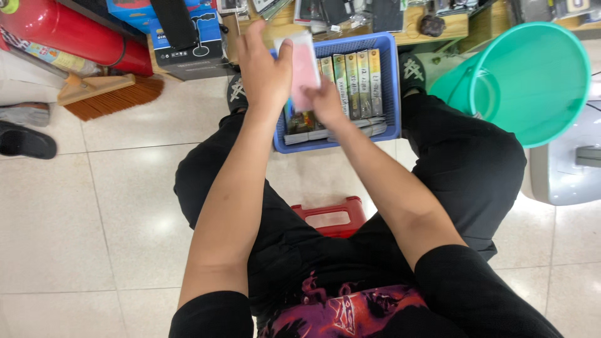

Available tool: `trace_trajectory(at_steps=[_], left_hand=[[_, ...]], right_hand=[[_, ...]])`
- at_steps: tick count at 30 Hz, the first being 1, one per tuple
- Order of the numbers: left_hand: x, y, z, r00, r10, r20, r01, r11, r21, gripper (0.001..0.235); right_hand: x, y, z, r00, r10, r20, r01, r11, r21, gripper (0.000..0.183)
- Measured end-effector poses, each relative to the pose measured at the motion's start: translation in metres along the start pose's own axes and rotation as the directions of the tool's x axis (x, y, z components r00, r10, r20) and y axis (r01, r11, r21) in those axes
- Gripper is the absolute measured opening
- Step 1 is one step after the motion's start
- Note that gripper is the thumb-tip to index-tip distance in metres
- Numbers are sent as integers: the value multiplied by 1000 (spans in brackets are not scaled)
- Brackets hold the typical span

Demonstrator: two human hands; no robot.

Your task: The person sits on a low stool and sorts through a blue basket of packaged screen protectors. They pick up black and orange packages, turn them over to view both sides, and place them back into the basket. They also handle a stack of white and pink packets, fanning them out before returning them to the basket.

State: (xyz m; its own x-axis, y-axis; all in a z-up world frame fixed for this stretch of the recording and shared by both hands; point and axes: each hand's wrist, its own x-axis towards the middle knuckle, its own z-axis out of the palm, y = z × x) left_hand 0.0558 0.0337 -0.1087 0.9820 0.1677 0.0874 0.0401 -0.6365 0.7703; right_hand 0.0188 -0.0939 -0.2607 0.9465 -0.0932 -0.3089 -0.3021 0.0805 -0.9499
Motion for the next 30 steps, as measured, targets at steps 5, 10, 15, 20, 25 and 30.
trace_trajectory(at_steps=[5,10,15,20,25,30], left_hand=[[-37,-16,58,982,-65,175,115,948,-295,69],[-77,-46,104,967,-118,224,229,787,-573,54],[-92,-47,98,941,-41,337,164,924,-344,57],[-95,-39,97,922,-52,384,169,946,-278,53],[-97,-63,125,901,-63,430,187,949,-253,54],[-79,-68,127,886,-180,427,302,923,-238,49]], right_hand=[[-8,-45,-52,986,-153,69,157,986,-56,35],[-16,-28,-77,985,-138,102,154,974,-166,40],[-39,-48,-70,973,-170,155,219,891,-397,41],[-36,-35,-71,979,-168,118,197,928,-316,45],[-31,-8,-75,994,-93,65,110,934,-340,54],[-31,-45,-70,996,11,87,44,798,-602,41]])
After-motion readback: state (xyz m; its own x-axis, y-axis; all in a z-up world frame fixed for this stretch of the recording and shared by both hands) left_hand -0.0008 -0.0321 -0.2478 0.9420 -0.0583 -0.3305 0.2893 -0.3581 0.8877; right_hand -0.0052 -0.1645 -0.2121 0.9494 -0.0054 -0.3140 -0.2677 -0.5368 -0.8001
